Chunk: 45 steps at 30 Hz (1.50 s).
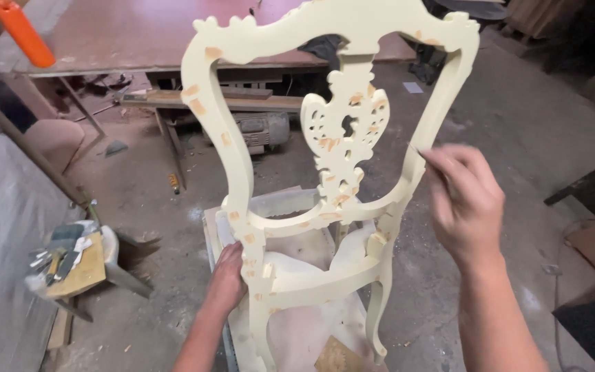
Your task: Sanding an ornate wooden chair frame by hand using a small piece of sandpaper to smooth the surface.
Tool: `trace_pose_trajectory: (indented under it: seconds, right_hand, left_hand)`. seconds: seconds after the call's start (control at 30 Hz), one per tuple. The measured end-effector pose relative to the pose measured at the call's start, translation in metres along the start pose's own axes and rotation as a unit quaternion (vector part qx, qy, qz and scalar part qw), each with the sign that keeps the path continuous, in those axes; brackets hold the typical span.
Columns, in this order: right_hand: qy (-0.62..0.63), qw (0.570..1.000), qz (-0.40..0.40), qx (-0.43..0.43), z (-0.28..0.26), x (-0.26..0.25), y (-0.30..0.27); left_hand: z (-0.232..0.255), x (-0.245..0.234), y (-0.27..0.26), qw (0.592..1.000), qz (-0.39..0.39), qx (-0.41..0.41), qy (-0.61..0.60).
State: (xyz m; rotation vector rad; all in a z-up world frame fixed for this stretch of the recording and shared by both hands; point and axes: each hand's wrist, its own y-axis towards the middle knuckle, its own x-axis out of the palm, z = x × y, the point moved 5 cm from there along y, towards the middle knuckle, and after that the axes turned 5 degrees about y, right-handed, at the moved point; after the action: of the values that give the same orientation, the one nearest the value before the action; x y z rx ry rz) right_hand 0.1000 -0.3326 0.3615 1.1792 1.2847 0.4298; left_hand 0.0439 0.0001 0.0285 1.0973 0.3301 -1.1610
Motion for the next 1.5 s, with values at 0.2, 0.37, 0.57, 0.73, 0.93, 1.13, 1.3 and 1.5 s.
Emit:
trace_pose_trajectory:
  seconds: [0.2, 0.37, 0.57, 0.73, 0.93, 1.13, 1.3, 1.5]
  right_hand:
    - [0.075, 0.95, 0.011, 0.304, 0.033, -0.005, -0.142]
    - [0.075, 0.82, -0.008, 0.567, 0.067, 0.006, -0.302]
    - [0.007, 0.757, 0.008, 0.653, 0.08, 0.005, -0.435]
    - [-0.056, 0.707, -0.119, 0.695, 0.066, 0.009, -0.469]
    - [-0.038, 0.775, -0.162, 0.61, 0.039, 0.039, -0.522]
    - [0.003, 0.752, -0.213, 0.624, 0.003, 0.067, -0.576]
    - [0.005, 0.712, -0.227, 0.665, -0.037, 0.069, -0.626]
    - [0.021, 0.659, -0.212, 0.722, -0.043, 0.101, -0.659]
  left_hand:
    - [-0.005, -0.004, 0.013, 1.0, 0.001, 0.013, -0.013]
    - [-0.01, -0.006, 0.026, 1.0, -0.018, -0.01, -0.023]
    - [-0.015, -0.009, 0.032, 0.999, -0.025, 0.018, -0.02]
    - [-0.016, -0.012, 0.036, 0.997, -0.067, -0.005, -0.027]
    - [-0.027, -0.009, 0.043, 0.997, -0.069, 0.014, -0.023]
    - [-0.033, -0.009, 0.042, 0.992, -0.101, -0.071, -0.029]
    - [-0.037, -0.007, 0.025, 0.982, -0.105, -0.118, -0.108]
    - [-0.06, -0.005, 0.044, 0.96, -0.063, -0.168, -0.217]
